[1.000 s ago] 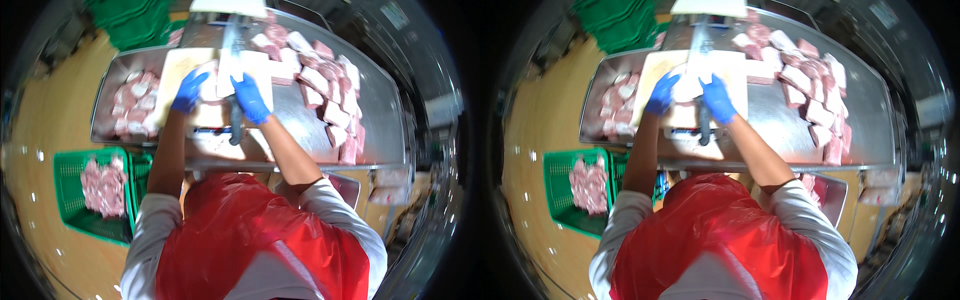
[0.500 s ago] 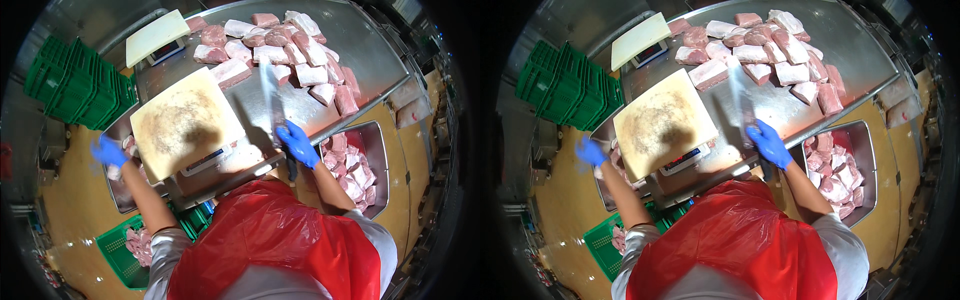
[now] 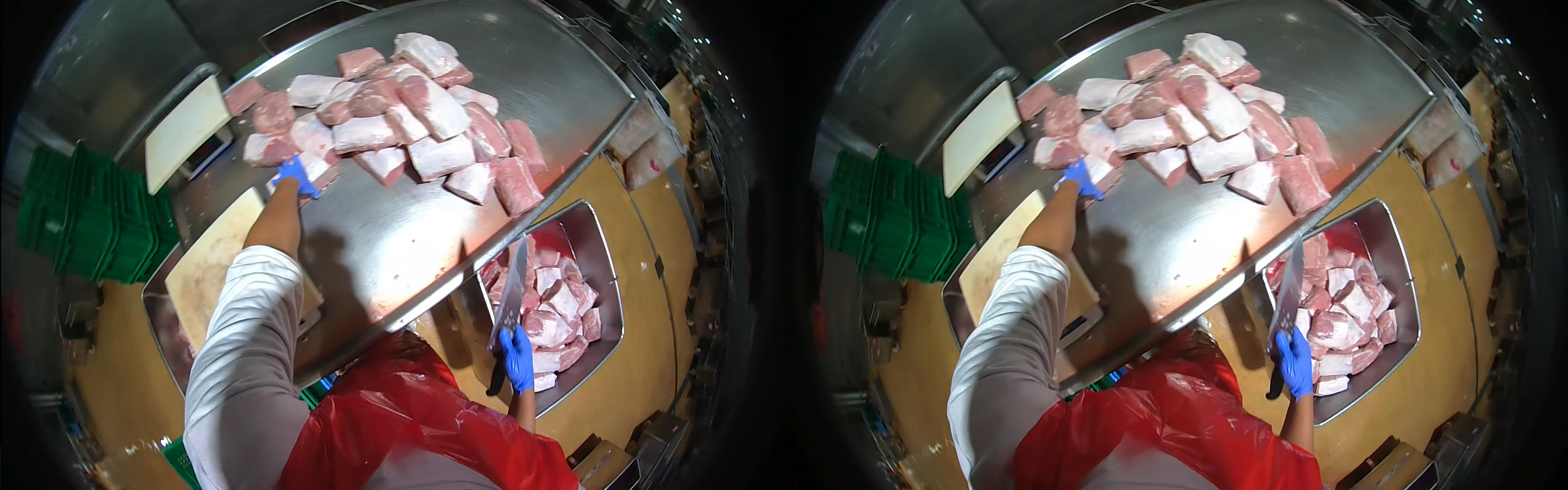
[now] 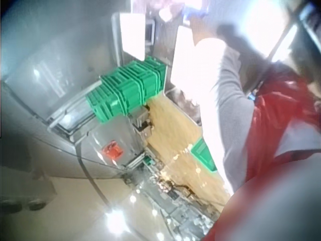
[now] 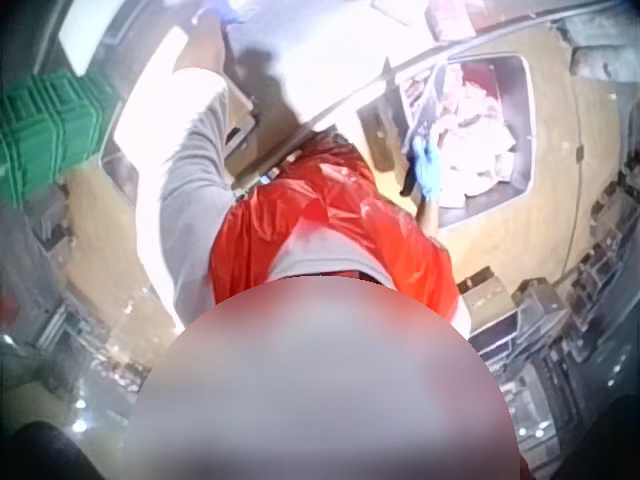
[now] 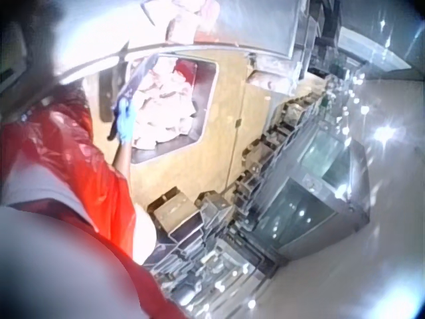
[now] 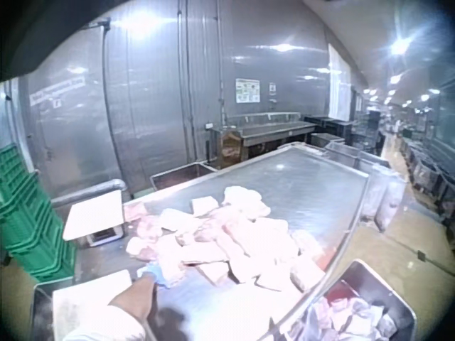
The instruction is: The person cuts large pieces of pork belly into smaller chunks on a cutting board using a knife. The trimmed pieces are placed into a green basket, while the larger chunks are arranged on a metal tray.
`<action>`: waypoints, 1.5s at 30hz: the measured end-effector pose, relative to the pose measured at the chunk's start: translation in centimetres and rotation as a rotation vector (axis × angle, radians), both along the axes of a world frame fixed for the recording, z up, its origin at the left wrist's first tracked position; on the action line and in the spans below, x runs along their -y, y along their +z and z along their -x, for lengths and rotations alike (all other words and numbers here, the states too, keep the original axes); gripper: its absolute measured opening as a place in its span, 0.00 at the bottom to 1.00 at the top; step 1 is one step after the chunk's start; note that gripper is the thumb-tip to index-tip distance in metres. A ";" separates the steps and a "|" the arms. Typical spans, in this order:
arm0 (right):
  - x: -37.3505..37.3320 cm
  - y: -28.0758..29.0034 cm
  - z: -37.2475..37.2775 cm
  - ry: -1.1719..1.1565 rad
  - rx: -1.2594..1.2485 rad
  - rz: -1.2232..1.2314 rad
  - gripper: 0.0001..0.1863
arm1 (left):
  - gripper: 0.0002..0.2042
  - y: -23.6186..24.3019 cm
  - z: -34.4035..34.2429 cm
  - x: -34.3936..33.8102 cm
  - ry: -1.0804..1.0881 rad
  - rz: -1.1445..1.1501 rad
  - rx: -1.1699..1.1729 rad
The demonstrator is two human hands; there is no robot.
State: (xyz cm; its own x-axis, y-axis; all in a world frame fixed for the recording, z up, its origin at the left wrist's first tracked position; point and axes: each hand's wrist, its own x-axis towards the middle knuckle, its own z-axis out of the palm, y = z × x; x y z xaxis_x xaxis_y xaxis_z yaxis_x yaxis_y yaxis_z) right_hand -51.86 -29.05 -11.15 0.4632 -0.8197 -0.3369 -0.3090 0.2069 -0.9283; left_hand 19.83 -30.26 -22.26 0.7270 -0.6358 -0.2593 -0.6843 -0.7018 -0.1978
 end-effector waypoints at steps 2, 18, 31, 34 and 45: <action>-0.9 -1.3 4.4 -0.180 -0.017 -0.141 0.16 | 0.78 2.6 3.3 3.7 0.027 -0.024 -0.167; 7.9 0.8 -9.0 0.198 0.164 -0.018 0.17 | 0.46 18.5 19.8 -2.0 -0.613 0.685 -0.303; 2.3 0.5 -18.1 0.565 0.191 -0.046 0.16 | 0.34 24.1 15.9 -33.4 -0.937 0.257 0.176; -0.1 3.0 -20.6 0.578 0.151 -0.111 0.15 | 0.25 24.0 17.1 -39.1 -0.484 0.702 0.215; -16.1 6.6 -35.4 1.086 0.057 0.969 0.09 | 0.20 14.1 27.9 -41.9 0.329 1.427 0.081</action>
